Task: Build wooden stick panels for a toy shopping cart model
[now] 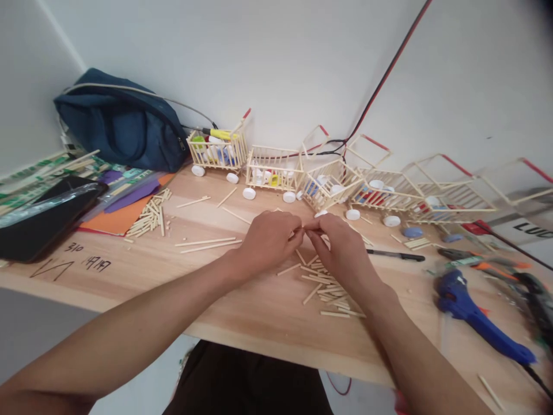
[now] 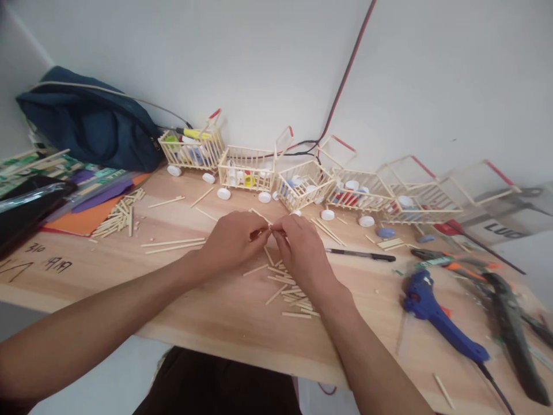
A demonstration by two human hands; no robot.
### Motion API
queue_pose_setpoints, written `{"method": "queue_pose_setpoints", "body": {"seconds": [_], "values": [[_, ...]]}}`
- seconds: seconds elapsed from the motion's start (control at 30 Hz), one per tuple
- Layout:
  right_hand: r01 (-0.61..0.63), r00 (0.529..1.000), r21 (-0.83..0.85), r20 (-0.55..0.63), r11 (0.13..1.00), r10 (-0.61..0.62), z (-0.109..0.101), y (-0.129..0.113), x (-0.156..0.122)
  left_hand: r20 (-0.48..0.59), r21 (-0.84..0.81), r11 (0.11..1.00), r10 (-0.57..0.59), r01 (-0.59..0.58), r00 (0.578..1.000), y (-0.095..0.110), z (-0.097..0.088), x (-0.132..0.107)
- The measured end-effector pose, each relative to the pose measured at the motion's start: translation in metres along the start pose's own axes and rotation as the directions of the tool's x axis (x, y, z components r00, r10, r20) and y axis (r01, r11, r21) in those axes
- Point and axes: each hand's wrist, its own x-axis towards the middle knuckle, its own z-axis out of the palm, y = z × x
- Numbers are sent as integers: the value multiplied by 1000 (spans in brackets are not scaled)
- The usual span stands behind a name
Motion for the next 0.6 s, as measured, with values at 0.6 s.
{"method": "queue_pose_setpoints", "body": {"seconds": [0.6], "values": [[-599, 779, -294, -430, 744, 457, -137, 3, -50, -58, -62, 992, -116, 112, 992, -11, -12, -3]]}}
